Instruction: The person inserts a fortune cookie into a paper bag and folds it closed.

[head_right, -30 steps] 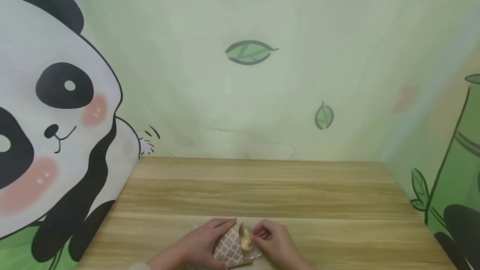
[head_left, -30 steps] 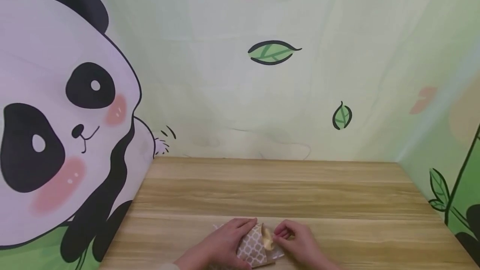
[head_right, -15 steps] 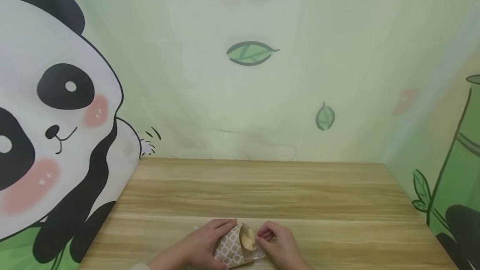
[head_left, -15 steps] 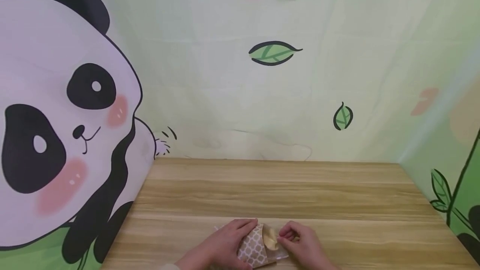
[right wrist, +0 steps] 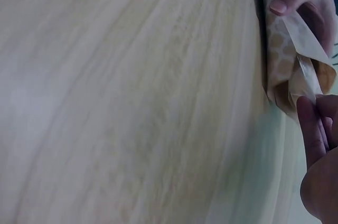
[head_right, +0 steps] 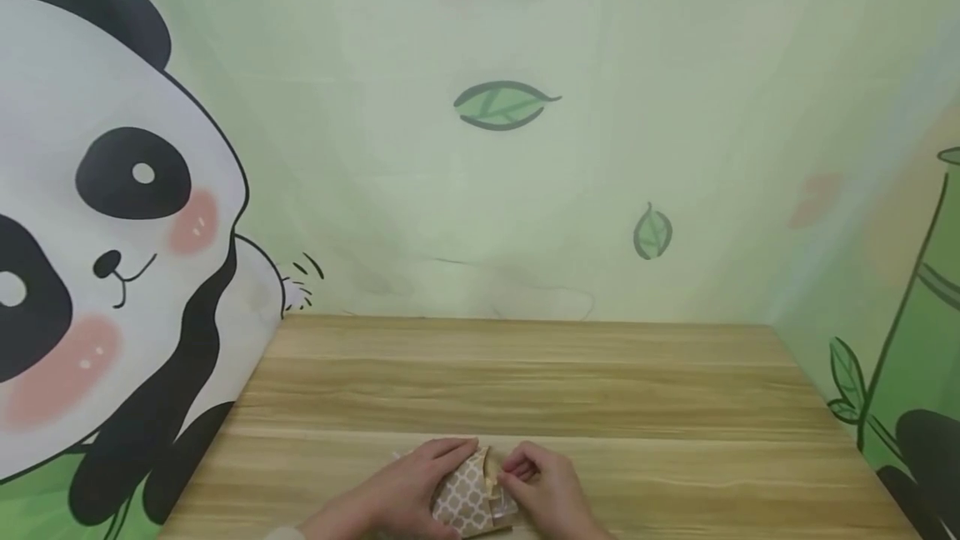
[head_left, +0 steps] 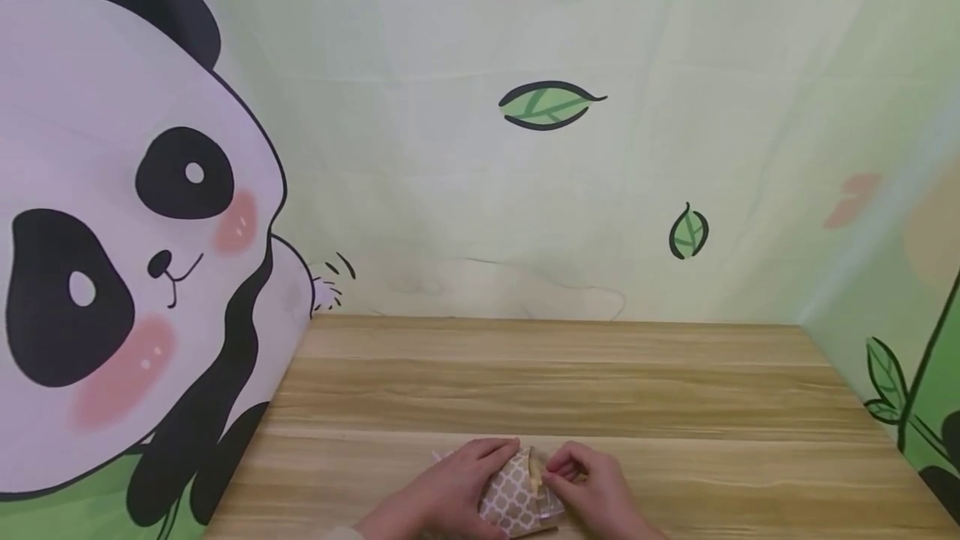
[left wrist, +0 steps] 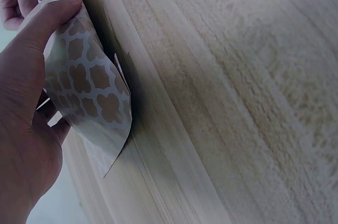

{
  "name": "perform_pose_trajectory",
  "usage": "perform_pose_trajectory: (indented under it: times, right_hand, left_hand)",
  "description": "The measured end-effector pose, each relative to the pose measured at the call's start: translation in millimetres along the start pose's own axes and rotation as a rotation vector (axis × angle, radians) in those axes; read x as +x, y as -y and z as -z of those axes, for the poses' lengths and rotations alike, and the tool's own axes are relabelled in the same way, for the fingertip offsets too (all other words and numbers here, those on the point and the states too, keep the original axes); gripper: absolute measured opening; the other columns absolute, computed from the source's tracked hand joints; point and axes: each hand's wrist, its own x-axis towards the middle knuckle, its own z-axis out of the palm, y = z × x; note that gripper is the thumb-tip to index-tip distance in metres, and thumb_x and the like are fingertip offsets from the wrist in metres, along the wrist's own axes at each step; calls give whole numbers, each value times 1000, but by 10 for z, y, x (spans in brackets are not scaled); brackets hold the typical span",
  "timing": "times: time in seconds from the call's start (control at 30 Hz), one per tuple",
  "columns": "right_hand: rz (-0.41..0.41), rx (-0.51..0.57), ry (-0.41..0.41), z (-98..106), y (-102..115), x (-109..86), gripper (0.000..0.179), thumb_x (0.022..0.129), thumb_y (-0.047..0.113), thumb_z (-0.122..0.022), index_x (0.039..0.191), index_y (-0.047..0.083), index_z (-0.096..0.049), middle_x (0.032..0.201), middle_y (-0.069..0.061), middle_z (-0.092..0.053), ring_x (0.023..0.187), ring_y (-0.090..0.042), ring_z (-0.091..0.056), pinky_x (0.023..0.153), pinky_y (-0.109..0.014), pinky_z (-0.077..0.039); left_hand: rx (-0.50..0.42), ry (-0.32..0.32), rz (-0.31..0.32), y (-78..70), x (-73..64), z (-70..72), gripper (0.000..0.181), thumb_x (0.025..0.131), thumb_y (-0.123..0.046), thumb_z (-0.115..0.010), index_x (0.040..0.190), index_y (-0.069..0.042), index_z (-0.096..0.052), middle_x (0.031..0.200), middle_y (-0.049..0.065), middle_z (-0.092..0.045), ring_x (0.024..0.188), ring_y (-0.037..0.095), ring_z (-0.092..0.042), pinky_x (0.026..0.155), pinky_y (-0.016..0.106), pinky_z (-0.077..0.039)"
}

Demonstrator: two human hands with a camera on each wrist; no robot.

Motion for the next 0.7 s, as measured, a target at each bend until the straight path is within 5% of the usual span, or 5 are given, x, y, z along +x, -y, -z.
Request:
perform_pose_trajectory:
  times: [0.37, 0.7]
  right_hand:
    - [119, -59, 88, -7, -13, 17, 9, 94, 8, -81, 94, 12, -73, 88, 7, -73, 80, -3, -68, 71, -24, -60]
    - [-74, 81, 113, -78, 10, -66, 15, 94, 15, -82, 104, 5, -79, 92, -3, -79, 82, -6, -72, 74, -22, -60]
  left_hand:
    - [-20, -15, 3, -16, -11, -5, 107, 80, -58, -88, 165, -14, -41, 162, 6, -49, 145, 22, -49, 115, 38, -47]
    - [-16, -21, 4, -29, -17, -26, 108, 79, -56, -89, 165, -11, -41, 161, 9, -49, 144, 23, -50, 115, 38, -48]
